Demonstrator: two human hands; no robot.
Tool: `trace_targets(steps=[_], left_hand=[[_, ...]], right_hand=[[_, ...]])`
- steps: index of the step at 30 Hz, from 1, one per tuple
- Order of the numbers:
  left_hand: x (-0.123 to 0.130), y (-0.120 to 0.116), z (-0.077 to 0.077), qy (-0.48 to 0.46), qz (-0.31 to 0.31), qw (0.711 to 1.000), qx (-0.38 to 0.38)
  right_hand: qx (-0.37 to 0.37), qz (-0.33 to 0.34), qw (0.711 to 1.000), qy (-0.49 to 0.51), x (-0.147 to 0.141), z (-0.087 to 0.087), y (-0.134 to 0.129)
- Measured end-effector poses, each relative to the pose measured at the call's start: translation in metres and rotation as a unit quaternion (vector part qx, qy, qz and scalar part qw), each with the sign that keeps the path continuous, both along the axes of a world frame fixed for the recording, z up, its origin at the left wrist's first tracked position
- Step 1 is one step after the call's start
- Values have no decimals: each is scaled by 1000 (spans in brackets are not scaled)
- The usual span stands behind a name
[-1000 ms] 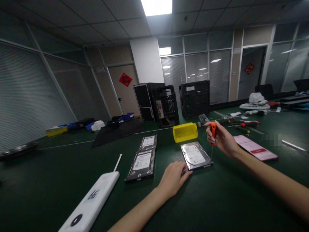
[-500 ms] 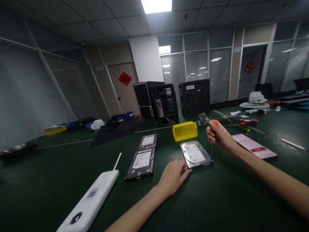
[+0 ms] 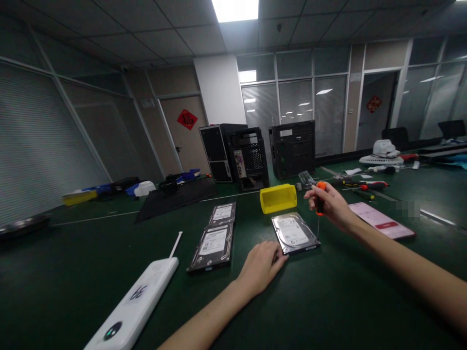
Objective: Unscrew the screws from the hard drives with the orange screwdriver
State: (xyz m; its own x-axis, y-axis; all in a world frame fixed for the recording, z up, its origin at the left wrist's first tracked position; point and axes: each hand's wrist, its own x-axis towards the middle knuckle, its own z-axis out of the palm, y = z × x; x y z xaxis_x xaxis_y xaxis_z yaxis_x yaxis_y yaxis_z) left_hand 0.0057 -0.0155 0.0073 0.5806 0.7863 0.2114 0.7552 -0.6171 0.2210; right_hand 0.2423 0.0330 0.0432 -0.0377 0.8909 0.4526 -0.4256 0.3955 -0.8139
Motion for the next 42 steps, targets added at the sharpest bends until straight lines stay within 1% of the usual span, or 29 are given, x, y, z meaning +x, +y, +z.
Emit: trace_targets(steps=[3, 8, 11, 15, 20, 22, 26, 29, 34, 36, 39, 42], left_hand=[[-1, -1, 1, 0, -2, 1000, 4], [-2, 0, 0, -5, -3, 1000, 3], [-1, 2, -1, -3, -5, 1000, 9], [-1, 2, -1, 9, -9, 1000, 23], [-1, 1, -1, 15, -14, 999, 33], [-1, 1, 0, 15, -13, 999, 34], [-2, 0, 0, 16, -12, 999, 34], [-2, 0, 0, 17, -11, 999, 34], [-2, 1, 0, 14, -13, 999, 32], [-2, 1, 0, 15, -13, 999, 35], [-1, 1, -1, 16, -15, 999, 41], [-1, 2, -3, 19, -12, 999, 45]], right_hand=[[0, 25, 1000, 4, -1, 1, -1], [-11, 84, 996, 43, -1, 2, -2], [-13, 106, 993, 57, 0, 0, -1], [-10, 93, 995, 45, 1, -3, 1], [-4, 36, 999, 31, 1, -3, 2], [0, 25, 999, 19, 1, -2, 2], [2, 27, 1000, 3, 0, -4, 2], [8, 34, 999, 9, 1, -5, 2], [7, 83, 996, 36, 1, -3, -1], [1, 93, 995, 38, 0, -2, -2], [-9, 81, 996, 33, -1, -1, -4], [-1, 49, 998, 24, -1, -1, -5]])
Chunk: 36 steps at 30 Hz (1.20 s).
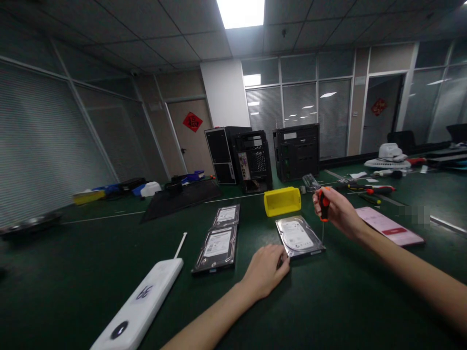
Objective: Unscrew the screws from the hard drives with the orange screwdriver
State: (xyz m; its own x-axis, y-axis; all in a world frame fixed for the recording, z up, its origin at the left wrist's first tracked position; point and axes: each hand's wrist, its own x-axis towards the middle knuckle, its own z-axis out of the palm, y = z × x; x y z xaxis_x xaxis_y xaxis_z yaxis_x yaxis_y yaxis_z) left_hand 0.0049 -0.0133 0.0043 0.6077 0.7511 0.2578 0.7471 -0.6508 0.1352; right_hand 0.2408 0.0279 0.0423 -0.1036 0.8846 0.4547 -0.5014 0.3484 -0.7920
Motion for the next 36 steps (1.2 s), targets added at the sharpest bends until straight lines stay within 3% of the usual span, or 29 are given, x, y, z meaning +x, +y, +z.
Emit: trace_targets(steps=[7, 20, 25, 31, 36], left_hand=[[0, -1, -1, 0, -2, 1000, 3], [1, -4, 4, 8, 4, 1000, -12], [1, -4, 4, 9, 7, 1000, -12], [1, -3, 3, 5, 3, 1000, -11], [1, -5, 6, -1, 2, 1000, -22]], right_hand=[[-1, -26, 999, -19, 2, -1, 3], [-9, 53, 998, 12, 3, 2, -2], [-32, 15, 999, 0, 3, 1, -1], [-7, -22, 999, -22, 1, 0, -1], [-5, -20, 1000, -21, 2, -1, 1]])
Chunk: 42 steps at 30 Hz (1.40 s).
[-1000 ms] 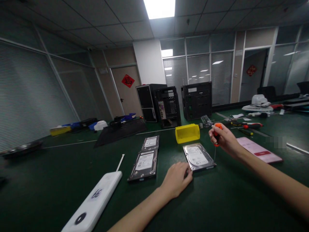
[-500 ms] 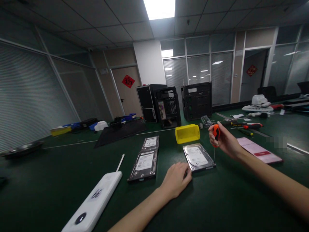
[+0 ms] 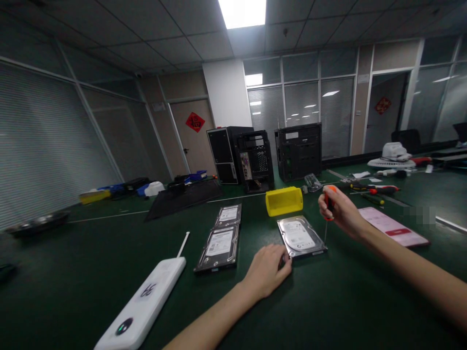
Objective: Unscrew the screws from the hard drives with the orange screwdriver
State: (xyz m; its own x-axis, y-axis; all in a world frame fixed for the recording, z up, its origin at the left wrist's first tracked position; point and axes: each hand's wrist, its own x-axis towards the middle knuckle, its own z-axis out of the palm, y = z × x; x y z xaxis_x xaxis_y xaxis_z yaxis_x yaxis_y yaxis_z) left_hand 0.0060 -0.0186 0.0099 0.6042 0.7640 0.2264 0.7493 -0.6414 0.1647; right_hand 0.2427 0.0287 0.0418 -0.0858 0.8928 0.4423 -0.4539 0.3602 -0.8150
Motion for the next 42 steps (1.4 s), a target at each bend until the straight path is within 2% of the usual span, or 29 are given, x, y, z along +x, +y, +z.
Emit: trace_targets(steps=[8, 13, 18, 21, 25, 28, 39, 42], left_hand=[[0, -2, 2, 2, 3, 1000, -8], [0, -2, 1, 4, 7, 1000, -6], [0, -2, 2, 3, 3, 1000, -9], [1, -2, 2, 0, -2, 1000, -8], [1, -1, 0, 0, 3, 1000, -1], [1, -1, 0, 2, 3, 1000, -6], [-1, -1, -1, -15, -5, 1000, -3], [-1, -1, -1, -15, -5, 1000, -5]], right_hand=[[-22, 65, 997, 34, 3, 2, -2], [-38, 35, 998, 30, 3, -1, 1], [-21, -2, 1000, 9, 0, 0, 0], [-17, 12, 1000, -2, 1, 2, -2], [-23, 59, 997, 35, 4, 3, -2], [-31, 69, 996, 40, 6, 2, 0], [-22, 13, 1000, -15, 2, -5, 6], [-8, 27, 999, -15, 3, -4, 6]])
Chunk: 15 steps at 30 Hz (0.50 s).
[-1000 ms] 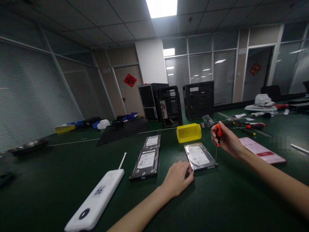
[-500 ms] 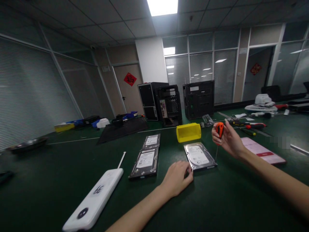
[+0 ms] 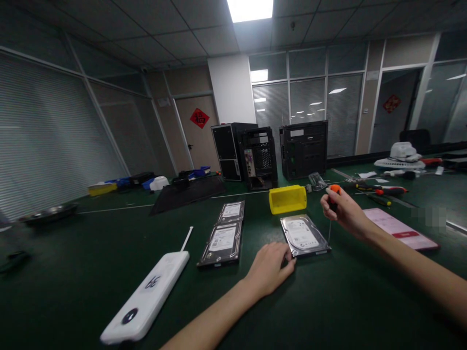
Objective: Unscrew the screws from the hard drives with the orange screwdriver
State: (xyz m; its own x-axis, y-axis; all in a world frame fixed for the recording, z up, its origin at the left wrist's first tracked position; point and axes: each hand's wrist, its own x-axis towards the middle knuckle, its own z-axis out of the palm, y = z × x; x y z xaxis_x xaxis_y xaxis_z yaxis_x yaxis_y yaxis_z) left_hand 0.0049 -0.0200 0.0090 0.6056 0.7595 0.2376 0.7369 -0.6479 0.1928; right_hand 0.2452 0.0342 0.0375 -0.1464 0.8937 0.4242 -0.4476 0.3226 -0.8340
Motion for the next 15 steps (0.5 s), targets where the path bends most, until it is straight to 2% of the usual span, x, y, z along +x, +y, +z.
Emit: trace_targets(steps=[6, 15], left_hand=[[1, 0, 1, 6, 4, 1000, -2], [1, 2, -3, 4, -2, 1000, 7]], right_hand=[[-8, 69, 997, 25, 3, 4, -3], [-20, 46, 999, 2, 5, 5, -1]])
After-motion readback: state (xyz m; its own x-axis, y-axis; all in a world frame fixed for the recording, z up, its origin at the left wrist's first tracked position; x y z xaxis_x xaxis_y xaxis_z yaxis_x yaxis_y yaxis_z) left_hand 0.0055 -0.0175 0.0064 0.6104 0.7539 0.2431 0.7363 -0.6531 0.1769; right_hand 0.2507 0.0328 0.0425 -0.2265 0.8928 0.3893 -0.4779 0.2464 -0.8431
